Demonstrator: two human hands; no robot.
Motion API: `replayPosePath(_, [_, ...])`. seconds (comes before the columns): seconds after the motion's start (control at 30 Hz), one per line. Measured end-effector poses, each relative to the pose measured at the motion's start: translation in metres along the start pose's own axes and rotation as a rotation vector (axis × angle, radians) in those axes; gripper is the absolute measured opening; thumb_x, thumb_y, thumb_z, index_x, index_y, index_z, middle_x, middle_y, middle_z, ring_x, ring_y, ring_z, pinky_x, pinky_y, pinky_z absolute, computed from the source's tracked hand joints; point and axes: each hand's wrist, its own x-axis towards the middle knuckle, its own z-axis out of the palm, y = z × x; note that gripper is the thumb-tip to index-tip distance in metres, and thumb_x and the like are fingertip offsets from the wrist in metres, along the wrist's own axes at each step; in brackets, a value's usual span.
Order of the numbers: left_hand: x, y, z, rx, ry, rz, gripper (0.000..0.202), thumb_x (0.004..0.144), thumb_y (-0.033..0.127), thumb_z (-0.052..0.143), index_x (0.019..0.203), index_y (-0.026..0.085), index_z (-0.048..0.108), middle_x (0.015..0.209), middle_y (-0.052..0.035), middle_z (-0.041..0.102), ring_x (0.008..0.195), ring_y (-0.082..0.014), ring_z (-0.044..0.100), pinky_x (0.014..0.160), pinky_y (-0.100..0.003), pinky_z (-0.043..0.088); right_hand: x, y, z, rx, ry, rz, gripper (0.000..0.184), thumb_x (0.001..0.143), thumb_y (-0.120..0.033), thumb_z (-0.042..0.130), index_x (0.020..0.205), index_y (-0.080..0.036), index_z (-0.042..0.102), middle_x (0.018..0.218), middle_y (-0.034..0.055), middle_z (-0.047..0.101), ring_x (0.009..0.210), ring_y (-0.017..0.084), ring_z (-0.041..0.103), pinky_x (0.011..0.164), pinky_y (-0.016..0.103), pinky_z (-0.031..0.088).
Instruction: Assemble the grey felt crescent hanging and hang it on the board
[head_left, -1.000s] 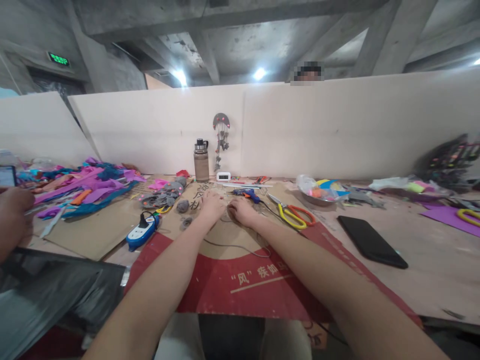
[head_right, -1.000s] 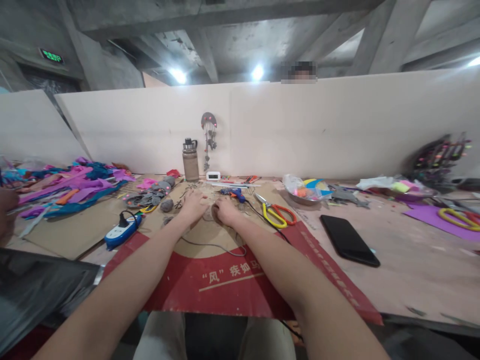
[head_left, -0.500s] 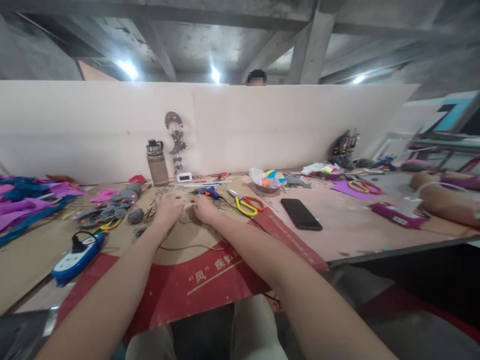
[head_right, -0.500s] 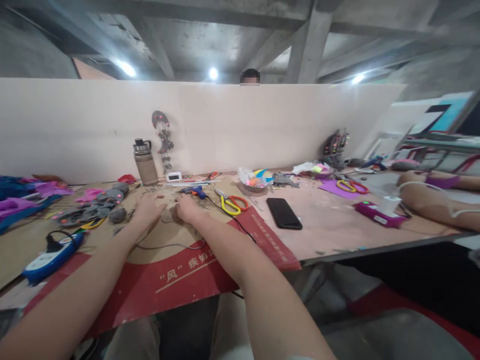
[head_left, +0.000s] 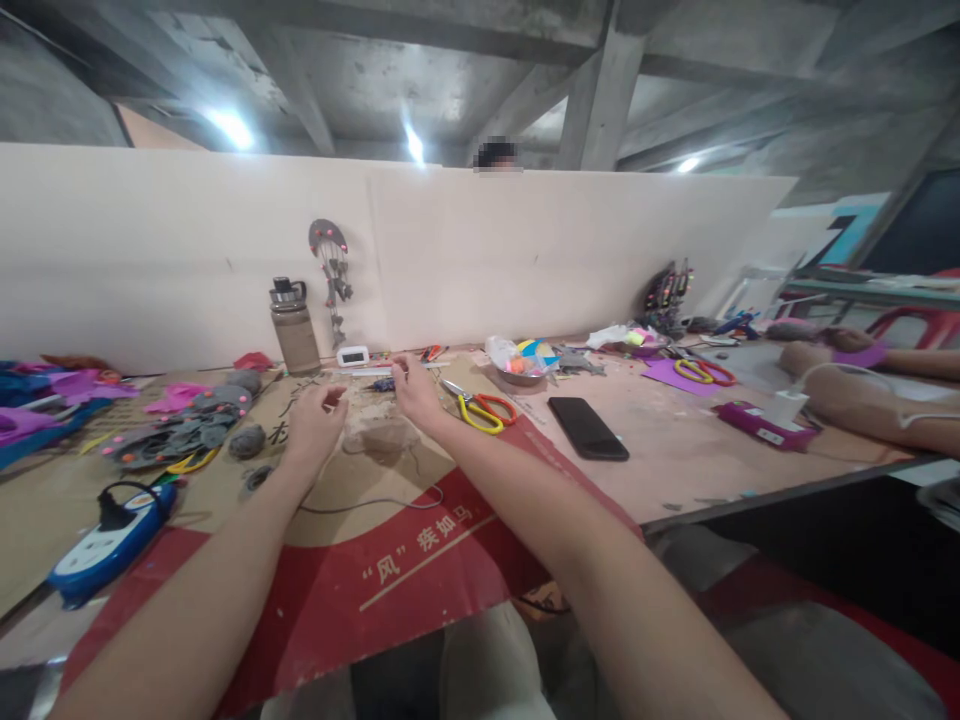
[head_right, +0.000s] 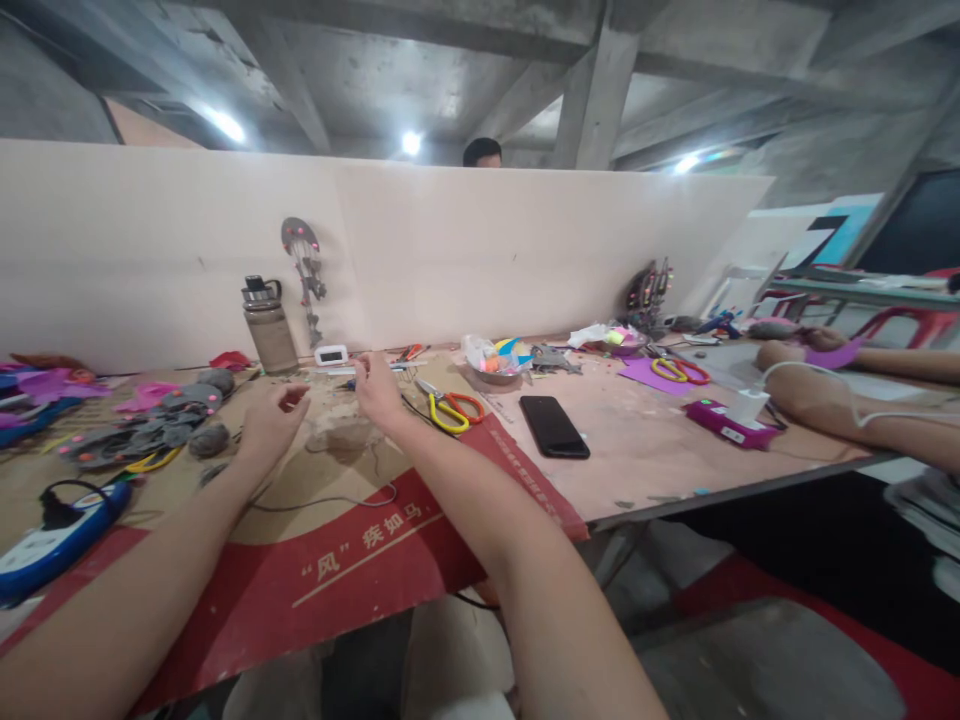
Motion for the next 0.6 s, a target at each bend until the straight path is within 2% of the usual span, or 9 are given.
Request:
replayPosePath(0.13, [-0.003, 0.002, -0.002, -0.114, -0.037, -0.029, 0.03, 0.081, 0.039, 0.049, 0.091, 0.018, 0.069, 0.081, -0.0042, 0.069, 0.073, -0.0181, 0.06, 0.068, -0.028, 0.043, 0.017, 0.01, -0.043, -0.094, -0.052, 0.049, 0.029, 0.097, -0.026, 0.033, 0.109, -0.014, 0.058, 0.099, 0.0054, 0.067, 0.088, 0.012, 0.06, 0.077, 0.021, 0.044])
replayPosePath(0.27, [-0.006, 0.009, -0.004, -0.141, -0.069, -0.065, 0.036, 0.083, 0.044, 0.046, 0.089, 0.02, 0.071, 0.063, -0.0002, 0.063, 0.059, -0.0156, 0.055, 0.057, -0.025, 0.036, 0.015, 0.046, -0.107, -0.304, -0.071, 0.143, 0.022, 0.089, -0.02, 0.045, 0.099, -0.016, 0.065, 0.095, 0.0075, 0.069, 0.086, 0.014, 0.06, 0.074, 0.023, 0.042])
replayPosePath(0.33, [-0.009, 0.014, -0.005, -0.16, -0.094, -0.057, 0.035, 0.084, 0.042, 0.044, 0.086, 0.02, 0.071, 0.06, 0.0006, 0.061, 0.056, -0.0148, 0.052, 0.054, -0.025, 0.034, -0.001, 0.073, -0.143, -0.418, -0.067, 0.236, 0.021, 0.085, -0.022, 0.051, 0.095, -0.012, 0.067, 0.098, 0.0162, 0.067, 0.091, 0.02, 0.061, 0.075, 0.029, 0.041])
replayPosePath(0.43, [-0.012, 0.019, -0.004, -0.186, -0.125, -0.034, 0.033, 0.084, 0.039, 0.044, 0.083, 0.021, 0.071, 0.061, 0.0003, 0.061, 0.058, -0.0148, 0.053, 0.055, -0.024, 0.034, -0.042, 0.114, -0.188, -0.673, -0.088, 0.497, 0.029, 0.084, -0.035, 0.055, 0.089, -0.01, 0.069, 0.102, 0.0263, 0.064, 0.097, 0.03, 0.061, 0.077, 0.037, 0.041])
replayPosePath(0.5, [-0.013, 0.021, -0.003, -0.184, -0.142, -0.011, 0.033, 0.084, 0.038, 0.044, 0.082, 0.02, 0.071, 0.061, 0.0, 0.062, 0.058, -0.0148, 0.054, 0.055, -0.024, 0.034, -0.074, 0.135, -0.205, -0.783, -0.119, 0.662, 0.043, 0.081, -0.049, 0.056, 0.085, -0.01, 0.071, 0.098, 0.0296, 0.063, 0.096, 0.036, 0.061, 0.077, 0.043, 0.041])
replayPosePath(0.57, [-0.014, 0.021, -0.001, -0.191, -0.161, 0.01, 0.033, 0.085, 0.038, 0.044, 0.083, 0.02, 0.071, 0.061, -0.0002, 0.063, 0.058, -0.0146, 0.054, 0.055, -0.024, 0.034, -0.103, 0.148, -0.211, -0.825, -0.19, 0.787, 0.049, 0.073, -0.057, 0.062, 0.077, -0.009, 0.072, 0.088, 0.0287, 0.065, 0.092, 0.039, 0.062, 0.076, 0.046, 0.042])
replayPosePath(0.6, [-0.014, 0.021, 0.0, -0.197, -0.171, 0.019, 0.033, 0.085, 0.038, 0.044, 0.084, 0.02, 0.072, 0.062, -0.0002, 0.063, 0.057, -0.0144, 0.054, 0.055, -0.024, 0.035, -0.115, 0.152, -0.21, -0.849, -0.186, 0.856, 0.053, 0.07, -0.061, 0.062, 0.08, -0.01, 0.072, 0.091, 0.0275, 0.065, 0.096, 0.04, 0.061, 0.078, 0.046, 0.042])
